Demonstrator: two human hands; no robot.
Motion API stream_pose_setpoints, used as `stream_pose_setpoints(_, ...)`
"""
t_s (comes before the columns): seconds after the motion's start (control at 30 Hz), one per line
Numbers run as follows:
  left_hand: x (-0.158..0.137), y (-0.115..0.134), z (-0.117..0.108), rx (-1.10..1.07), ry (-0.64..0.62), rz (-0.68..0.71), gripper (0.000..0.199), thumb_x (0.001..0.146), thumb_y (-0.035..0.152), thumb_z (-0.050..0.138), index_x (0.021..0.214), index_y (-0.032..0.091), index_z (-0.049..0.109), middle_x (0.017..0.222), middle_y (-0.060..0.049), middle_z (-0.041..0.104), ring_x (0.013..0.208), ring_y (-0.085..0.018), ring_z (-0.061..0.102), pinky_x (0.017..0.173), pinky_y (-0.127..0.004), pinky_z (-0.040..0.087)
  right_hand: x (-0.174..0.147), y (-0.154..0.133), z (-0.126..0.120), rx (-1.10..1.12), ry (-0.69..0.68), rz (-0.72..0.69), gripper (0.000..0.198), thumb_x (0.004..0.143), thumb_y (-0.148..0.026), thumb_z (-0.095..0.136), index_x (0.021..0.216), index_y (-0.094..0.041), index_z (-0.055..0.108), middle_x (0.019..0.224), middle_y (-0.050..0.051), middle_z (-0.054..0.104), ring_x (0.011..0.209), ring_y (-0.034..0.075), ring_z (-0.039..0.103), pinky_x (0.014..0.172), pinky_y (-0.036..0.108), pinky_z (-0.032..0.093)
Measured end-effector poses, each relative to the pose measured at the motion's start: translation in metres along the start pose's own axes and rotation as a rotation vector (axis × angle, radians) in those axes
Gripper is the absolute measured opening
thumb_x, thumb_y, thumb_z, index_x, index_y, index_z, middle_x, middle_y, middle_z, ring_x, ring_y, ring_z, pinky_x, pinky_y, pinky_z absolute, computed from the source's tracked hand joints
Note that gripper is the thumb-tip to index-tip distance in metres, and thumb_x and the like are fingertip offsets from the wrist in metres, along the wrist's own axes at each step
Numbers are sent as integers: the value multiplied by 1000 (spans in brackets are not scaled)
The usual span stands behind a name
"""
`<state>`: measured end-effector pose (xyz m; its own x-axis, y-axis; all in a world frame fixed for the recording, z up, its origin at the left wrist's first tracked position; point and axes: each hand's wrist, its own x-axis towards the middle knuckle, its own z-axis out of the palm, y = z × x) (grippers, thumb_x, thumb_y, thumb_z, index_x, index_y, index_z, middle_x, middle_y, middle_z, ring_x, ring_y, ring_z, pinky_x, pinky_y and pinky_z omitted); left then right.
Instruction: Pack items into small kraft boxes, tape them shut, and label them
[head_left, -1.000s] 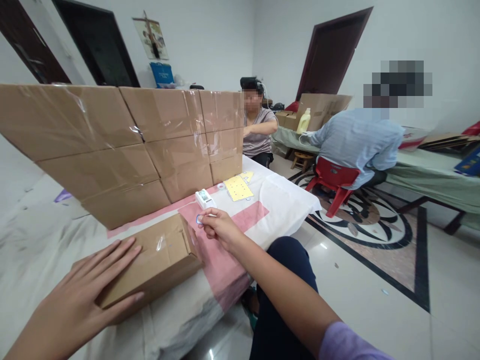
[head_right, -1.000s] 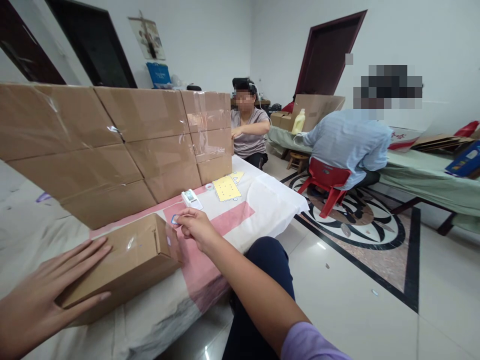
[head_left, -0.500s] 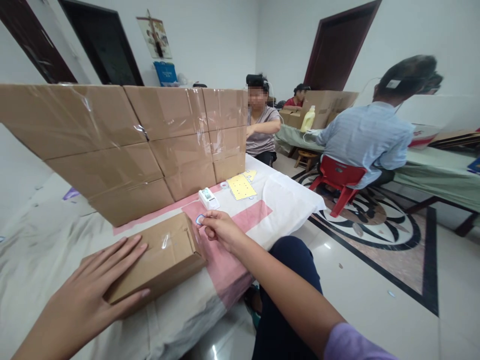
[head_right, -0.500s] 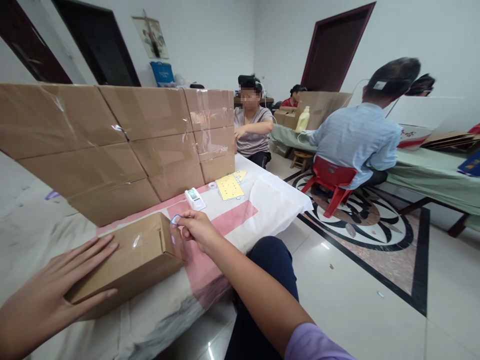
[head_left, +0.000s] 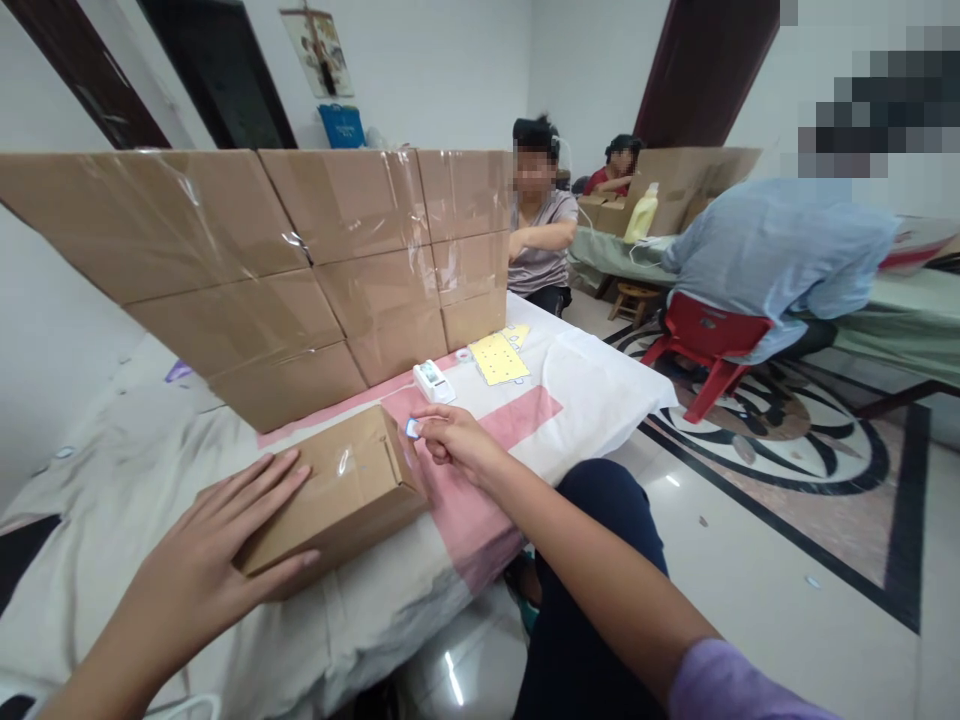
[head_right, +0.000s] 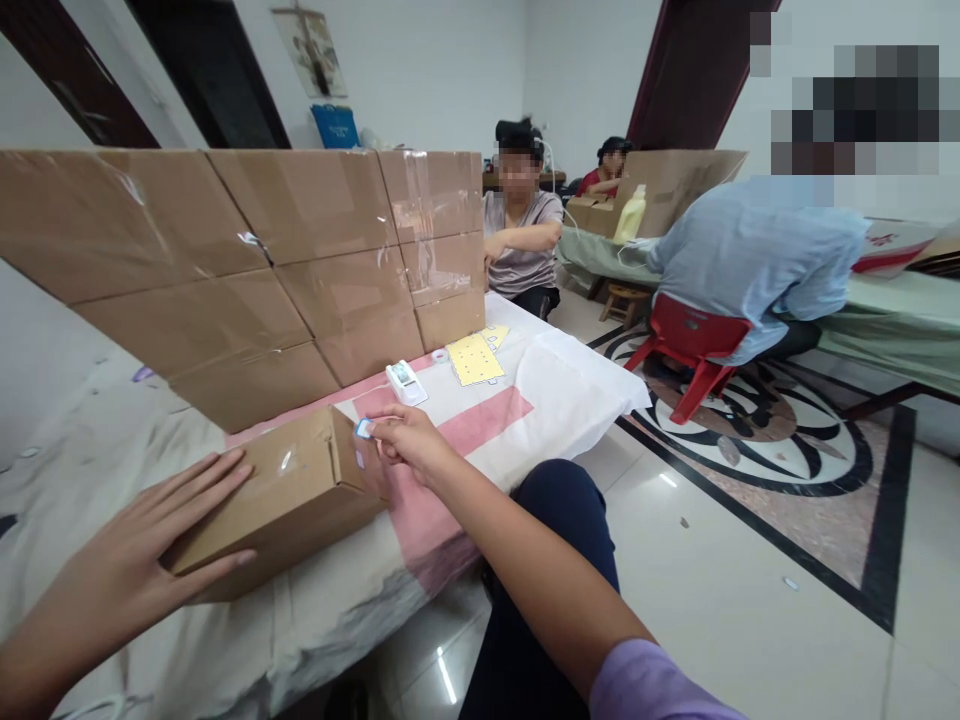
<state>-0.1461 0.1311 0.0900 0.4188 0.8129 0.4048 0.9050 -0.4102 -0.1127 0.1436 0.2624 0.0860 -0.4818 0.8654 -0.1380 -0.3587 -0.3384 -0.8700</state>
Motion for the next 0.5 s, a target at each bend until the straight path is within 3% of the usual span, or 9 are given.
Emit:
stream_pose_setpoints(0.2, -1, 2, -7, -19, -38, -38, 84, 88, 72, 50, 158, 30, 27, 162, -9, 39, 149, -32, 35, 115, -49, 36, 1, 7, 4, -75, 4, 53, 28, 64, -17, 73, 83, -18, 54, 49, -11, 53, 35, 3, 30, 39, 19, 16)
stream_pose_setpoints(0.5, 0, 2, -10, -105, -19, -48, 83, 88, 67, 56, 157, 31, 29, 162, -10, 40, 150, -32, 35, 119, -51, 35, 0, 2, -1, -229, -54, 123, 33, 64, -12, 73, 76, -22, 44, 44, -15, 45, 34, 4, 35, 37, 17, 21)
